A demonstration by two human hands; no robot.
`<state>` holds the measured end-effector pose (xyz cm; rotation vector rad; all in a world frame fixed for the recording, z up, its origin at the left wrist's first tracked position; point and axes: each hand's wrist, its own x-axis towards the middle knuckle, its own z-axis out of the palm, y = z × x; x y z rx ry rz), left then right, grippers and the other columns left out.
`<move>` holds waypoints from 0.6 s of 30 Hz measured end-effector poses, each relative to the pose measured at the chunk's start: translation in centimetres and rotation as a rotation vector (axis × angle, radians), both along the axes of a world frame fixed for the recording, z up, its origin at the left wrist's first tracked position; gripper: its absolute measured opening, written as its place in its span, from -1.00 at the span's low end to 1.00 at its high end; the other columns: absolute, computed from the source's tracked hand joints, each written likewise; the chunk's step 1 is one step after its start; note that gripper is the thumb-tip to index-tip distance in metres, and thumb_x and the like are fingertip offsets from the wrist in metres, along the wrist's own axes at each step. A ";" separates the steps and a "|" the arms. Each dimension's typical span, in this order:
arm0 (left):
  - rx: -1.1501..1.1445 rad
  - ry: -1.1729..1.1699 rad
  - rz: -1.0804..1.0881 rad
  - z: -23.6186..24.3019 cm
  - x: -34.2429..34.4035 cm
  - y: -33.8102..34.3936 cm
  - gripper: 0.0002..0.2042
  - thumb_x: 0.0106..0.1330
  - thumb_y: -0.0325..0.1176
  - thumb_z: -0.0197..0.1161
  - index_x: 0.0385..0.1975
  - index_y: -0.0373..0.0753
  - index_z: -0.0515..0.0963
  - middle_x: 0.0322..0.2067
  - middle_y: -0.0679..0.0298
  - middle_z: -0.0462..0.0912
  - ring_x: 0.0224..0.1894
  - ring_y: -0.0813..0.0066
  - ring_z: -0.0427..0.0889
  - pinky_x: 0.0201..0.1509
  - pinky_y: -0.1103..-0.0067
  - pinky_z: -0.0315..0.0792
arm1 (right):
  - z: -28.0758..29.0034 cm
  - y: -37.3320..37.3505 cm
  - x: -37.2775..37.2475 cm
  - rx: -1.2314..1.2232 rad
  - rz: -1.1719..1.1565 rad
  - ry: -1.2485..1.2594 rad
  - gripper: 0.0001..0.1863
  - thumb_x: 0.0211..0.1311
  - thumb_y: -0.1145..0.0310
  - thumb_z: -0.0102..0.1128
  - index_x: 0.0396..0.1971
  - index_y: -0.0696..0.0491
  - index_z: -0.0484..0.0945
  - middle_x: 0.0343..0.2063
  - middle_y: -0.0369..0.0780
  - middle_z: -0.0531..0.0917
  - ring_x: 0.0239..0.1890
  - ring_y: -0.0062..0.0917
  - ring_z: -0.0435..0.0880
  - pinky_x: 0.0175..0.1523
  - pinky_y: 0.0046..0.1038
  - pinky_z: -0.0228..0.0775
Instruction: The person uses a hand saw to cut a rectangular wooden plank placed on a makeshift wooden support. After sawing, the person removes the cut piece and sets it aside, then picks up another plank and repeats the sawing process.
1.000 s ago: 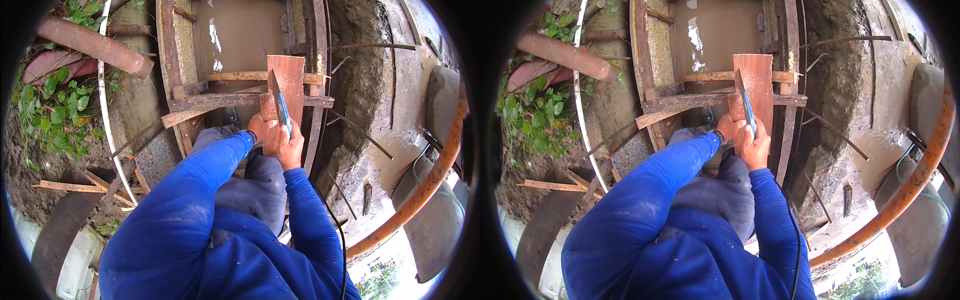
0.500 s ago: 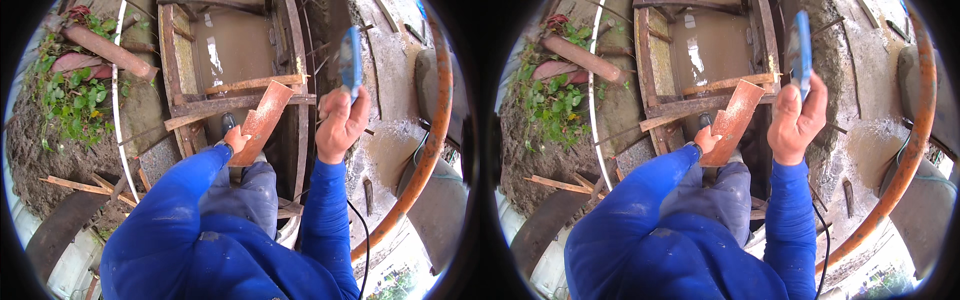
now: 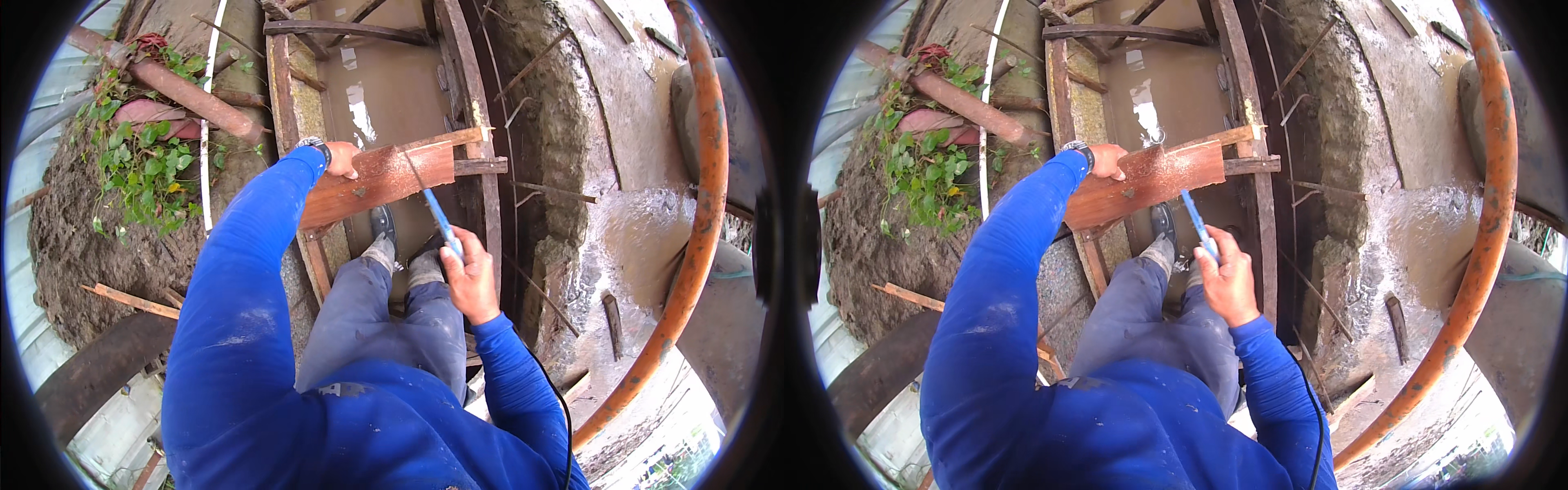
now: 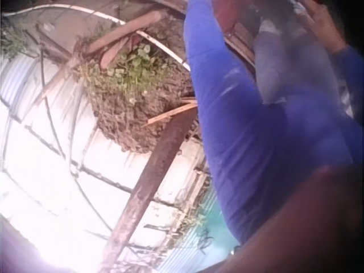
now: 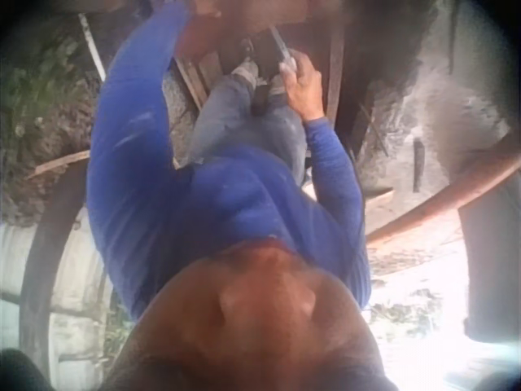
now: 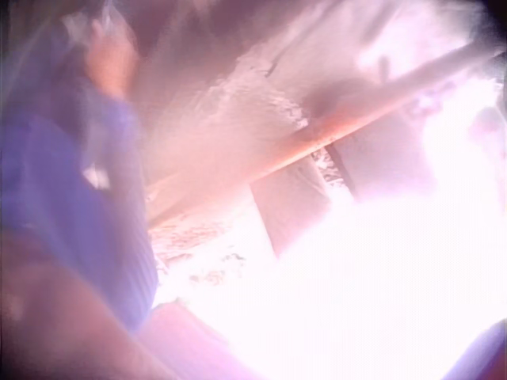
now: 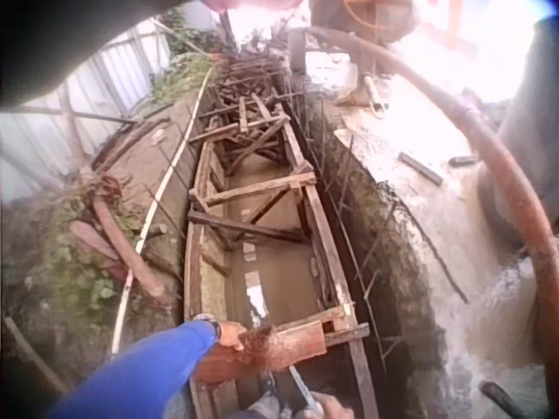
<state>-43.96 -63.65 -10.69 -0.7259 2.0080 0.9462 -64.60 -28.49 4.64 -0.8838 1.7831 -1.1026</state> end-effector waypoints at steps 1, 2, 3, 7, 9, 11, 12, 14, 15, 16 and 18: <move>0.077 -0.062 0.048 -2.0 0.0 -0.7 -0.55 0.35 -0.20 0.51 0.17 -0.26 0.68 0.00 0.01 0.84 0.11 0.01 0.78 0.25 0.21 0.57 | -0.8 0.0 0.6 0.002 0.007 -0.027 -0.63 0.48 0.42 0.34 0.21 0.16 0.62 -0.34 -0.04 0.78 -0.30 -0.40 0.82 -0.13 -0.33 0.60; 0.032 -0.062 0.033 -3.2 0.4 -0.7 -0.49 0.33 -0.16 0.52 0.22 -0.27 0.66 0.08 -0.02 0.79 0.18 0.00 0.74 0.29 0.20 0.56 | -0.1 -0.5 0.9 0.077 0.035 -0.070 -0.62 0.49 0.41 0.33 0.22 0.17 0.60 -0.35 -0.03 0.78 -0.31 -0.33 0.83 -0.13 -0.29 0.62; -0.015 -0.061 0.018 -4.3 0.8 -0.8 -0.43 0.31 -0.11 0.53 0.26 -0.28 0.63 0.15 -0.04 0.75 0.24 -0.02 0.71 0.34 0.18 0.54 | -1.2 -0.6 1.6 0.045 0.018 -0.058 -0.62 0.50 0.41 0.32 0.23 0.17 0.59 -0.36 -0.03 0.78 -0.33 -0.30 0.83 -0.14 -0.29 0.62; -0.263 -0.019 0.107 -6.4 0.8 1.1 -0.35 0.34 -0.11 0.49 0.35 -0.30 0.49 0.28 -0.08 0.65 0.34 -0.10 0.62 0.40 0.15 0.51 | -4.2 -1.8 3.5 0.048 -0.047 -0.049 -0.62 0.52 0.41 0.28 0.24 0.21 0.56 -0.36 0.03 0.77 -0.35 -0.21 0.83 -0.14 -0.25 0.63; -0.398 0.003 0.236 -6.6 0.6 3.4 -0.39 0.35 -0.14 0.46 0.33 -0.27 0.47 0.26 -0.06 0.63 0.36 -0.09 0.58 0.50 0.05 0.39 | -5.3 -2.5 4.2 0.084 -0.074 -0.053 -0.62 0.54 0.41 0.26 0.24 0.24 0.55 -0.31 0.12 0.78 -0.30 -0.13 0.86 -0.12 -0.22 0.63; -0.589 0.185 0.311 -5.6 0.1 6.7 -0.39 0.35 -0.12 0.46 0.34 -0.22 0.48 0.28 -0.02 0.59 0.41 -0.05 0.51 0.56 0.01 0.27 | -5.6 -3.4 4.2 0.122 -0.088 -0.073 -0.62 0.54 0.41 0.25 0.24 0.25 0.54 -0.30 0.12 0.78 -0.29 -0.11 0.86 -0.12 -0.22 0.64; -0.686 0.279 0.350 -5.3 -0.2 7.8 -0.39 0.34 -0.12 0.45 0.35 -0.20 0.49 0.29 0.00 0.57 0.43 -0.03 0.47 0.59 0.00 0.21 | -5.6 -3.9 4.3 0.139 -0.094 -0.081 -0.62 0.55 0.41 0.25 0.24 0.26 0.54 -0.30 0.12 0.78 -0.29 -0.10 0.86 -0.12 -0.22 0.64; -0.763 0.370 0.468 -7.4 -0.4 10.1 -0.36 0.36 -0.10 0.42 0.40 -0.18 0.46 0.34 0.03 0.50 0.50 -0.02 0.36 0.65 -0.10 0.02 | -6.5 -4.6 4.9 0.099 -0.095 -0.039 -0.62 0.55 0.42 0.24 0.24 0.27 0.53 -0.33 0.09 0.78 -0.31 -0.14 0.85 -0.14 -0.23 0.63; -0.790 0.414 0.534 -8.3 -0.8 11.2 -0.35 0.36 -0.09 0.41 0.42 -0.18 0.45 0.36 0.05 0.47 0.53 -0.01 0.30 0.67 -0.14 -0.07 | -6.8 -4.6 5.1 0.089 -0.093 -0.014 -0.61 0.56 0.42 0.23 0.25 0.28 0.53 -0.34 0.08 0.77 -0.32 -0.16 0.85 -0.15 -0.24 0.62; -0.827 0.423 0.549 -9.3 -1.2 11.6 -0.34 0.37 -0.08 0.40 0.43 -0.17 0.43 0.37 0.04 0.46 0.53 -0.01 0.29 0.68 -0.16 -0.09 | -6.6 -4.7 5.1 0.102 -0.082 -0.005 -0.61 0.56 0.42 0.23 0.25 0.29 0.53 -0.36 0.06 0.76 -0.34 -0.19 0.83 -0.17 -0.25 0.61; -0.899 0.432 0.585 -10.1 -1.7 12.2 -0.32 0.38 -0.07 0.37 0.47 -0.17 0.40 0.37 0.03 0.43 0.53 -0.02 0.28 0.68 -0.21 -0.15 | -4.8 -5.3 4.8 0.132 -0.053 0.010 -0.61 0.56 0.43 0.22 0.25 0.30 0.52 -0.39 0.02 0.75 -0.37 -0.24 0.81 -0.19 -0.26 0.59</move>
